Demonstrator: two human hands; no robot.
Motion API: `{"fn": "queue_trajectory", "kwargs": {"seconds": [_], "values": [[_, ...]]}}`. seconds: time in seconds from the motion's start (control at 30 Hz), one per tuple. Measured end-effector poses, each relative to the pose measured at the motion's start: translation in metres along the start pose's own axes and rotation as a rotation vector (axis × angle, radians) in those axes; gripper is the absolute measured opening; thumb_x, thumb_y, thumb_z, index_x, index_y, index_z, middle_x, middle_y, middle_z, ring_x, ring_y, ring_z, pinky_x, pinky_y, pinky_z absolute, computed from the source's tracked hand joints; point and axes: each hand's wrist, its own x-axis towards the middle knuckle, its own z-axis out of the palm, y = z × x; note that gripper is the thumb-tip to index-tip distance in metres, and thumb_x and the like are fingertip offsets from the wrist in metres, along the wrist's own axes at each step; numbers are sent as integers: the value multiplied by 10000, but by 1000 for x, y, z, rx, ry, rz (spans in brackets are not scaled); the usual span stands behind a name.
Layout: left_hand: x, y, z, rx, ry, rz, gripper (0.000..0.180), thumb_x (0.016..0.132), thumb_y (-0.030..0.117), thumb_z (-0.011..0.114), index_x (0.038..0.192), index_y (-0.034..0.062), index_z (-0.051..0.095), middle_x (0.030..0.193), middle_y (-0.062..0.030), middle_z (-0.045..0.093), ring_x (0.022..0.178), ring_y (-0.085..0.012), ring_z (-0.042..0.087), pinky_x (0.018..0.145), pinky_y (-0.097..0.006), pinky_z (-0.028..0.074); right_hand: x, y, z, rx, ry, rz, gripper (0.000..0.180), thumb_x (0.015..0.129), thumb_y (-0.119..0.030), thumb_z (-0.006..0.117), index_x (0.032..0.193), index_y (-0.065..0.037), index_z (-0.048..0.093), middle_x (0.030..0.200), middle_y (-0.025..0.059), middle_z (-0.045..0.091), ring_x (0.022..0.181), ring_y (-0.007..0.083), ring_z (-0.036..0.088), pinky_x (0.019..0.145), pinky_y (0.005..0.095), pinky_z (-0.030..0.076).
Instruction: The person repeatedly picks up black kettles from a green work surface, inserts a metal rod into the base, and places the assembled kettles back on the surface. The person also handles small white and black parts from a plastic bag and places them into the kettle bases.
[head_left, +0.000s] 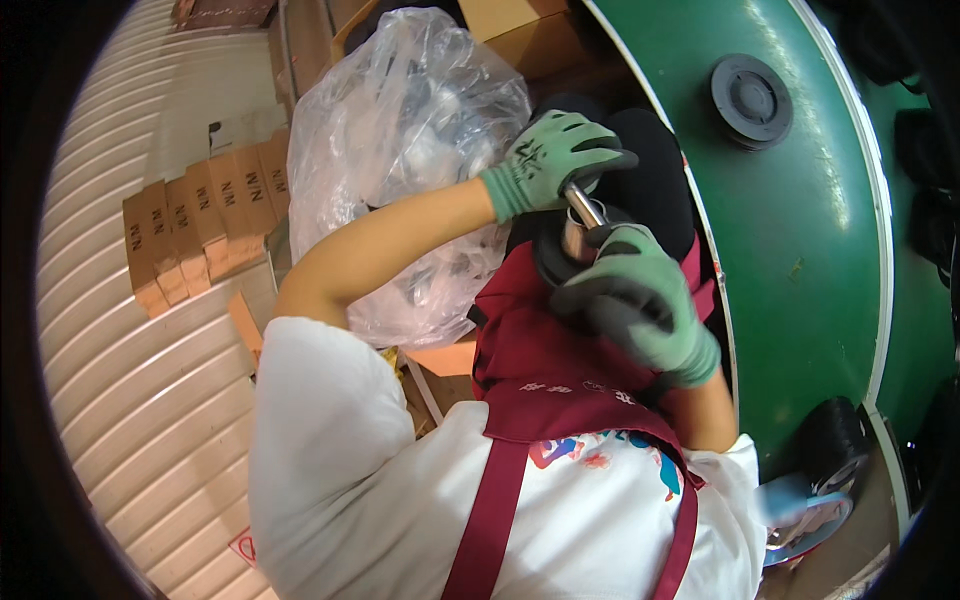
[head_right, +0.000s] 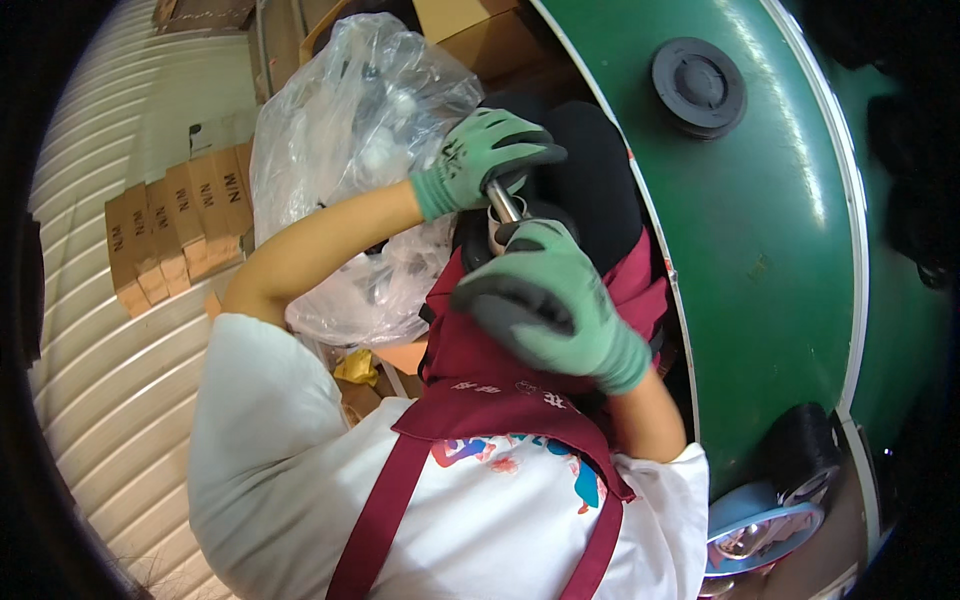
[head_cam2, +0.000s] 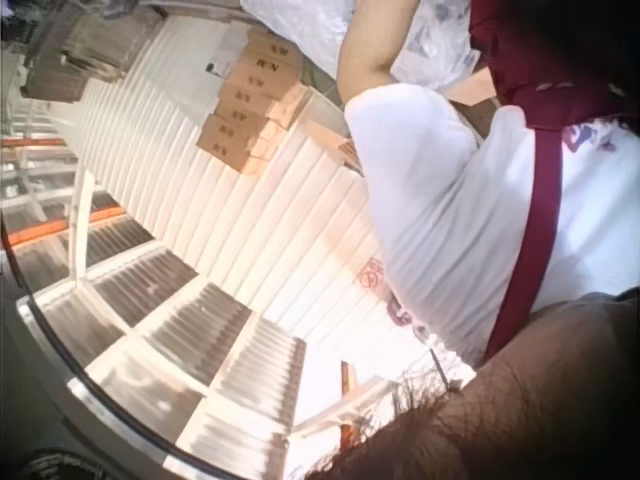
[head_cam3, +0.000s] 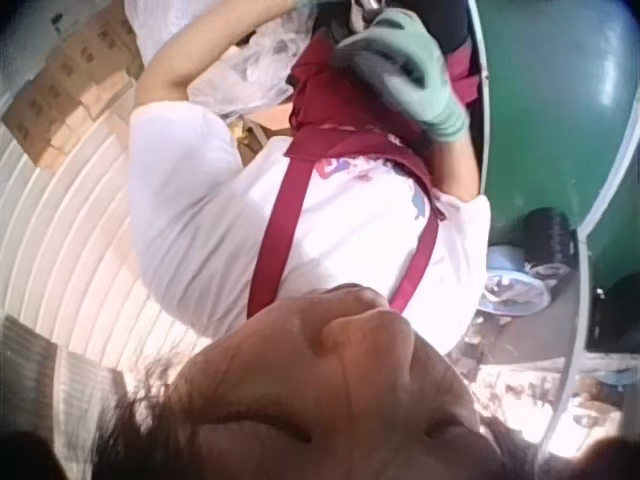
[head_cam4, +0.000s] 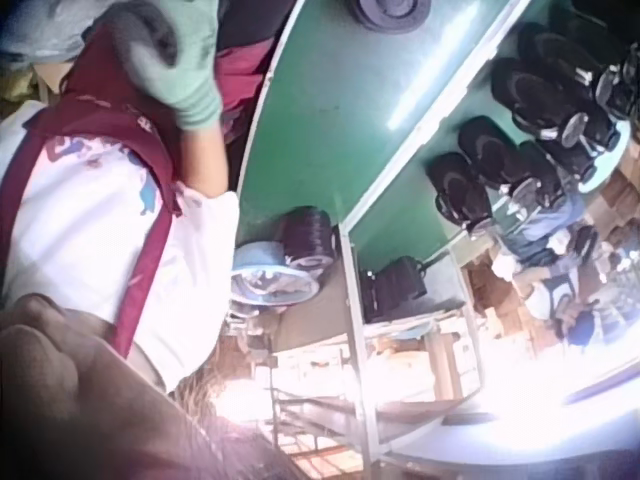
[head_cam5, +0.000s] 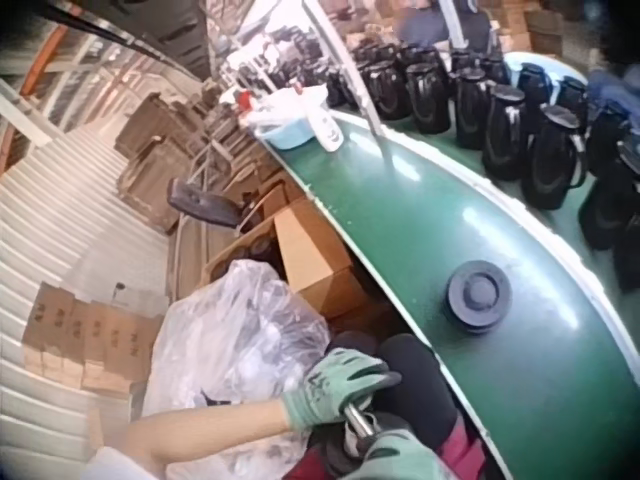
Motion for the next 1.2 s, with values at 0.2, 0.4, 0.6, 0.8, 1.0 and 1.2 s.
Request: {"fn": "queue_trajectory", "kwargs": {"seconds": [0.2,0.4,0.6,0.8,1.0,1.2], "values": [[2,33,-41,304,-323,-226,780,763,237,722,1490,80,488,1571,-199,369,1435,-411,330,1172,-616,241,62,61,-61,564,274,92,413,1090,-231,496,1429,2,530,1267,104,654,1167,188,628,1052,325,488],[-18,65,-43,754,-612,-577,593,888,381,594,1349,8,601,1519,-297,391,1421,-420,353,1135,-622,284,117,101,-8,-376,215,-281,789,893,-367,723,1565,-111,397,1553,224,408,1408,400,437,1168,455,386],[-16,50,-97,-198,-905,-836,491,908,406,657,1298,108,644,1340,-133,585,1135,-260,618,933,-448,497,140,102,-8,-435,-538,26,466,1000,-267,579,1444,-124,580,1359,128,646,1253,300,616,1062,368,476],[31,33,-112,-1307,-856,-1505,385,928,388,663,1263,200,650,1230,22,659,1068,-154,692,961,-408,558,162,147,0,-901,-639,-26,453,984,-252,584,1414,-114,597,1395,145,629,1272,293,610,1071,371,475],[104,43,-112,-1066,-1072,-1914,191,939,287,677,1074,152,671,1021,21,705,1012,-169,702,973,-433,547,166,160,16,-938,-608,-31,437,965,-253,595,1380,-116,615,1378,146,642,1233,310,634,1038,385,496],[76,34,-91,-1141,-1106,-2060,317,979,355,695,1237,174,661,1091,24,691,1042,-148,695,966,-435,582,179,164,3,-869,-682,-50,422,946,-254,605,1345,-119,633,1361,147,654,1194,327,659,1005,398,517]]}}
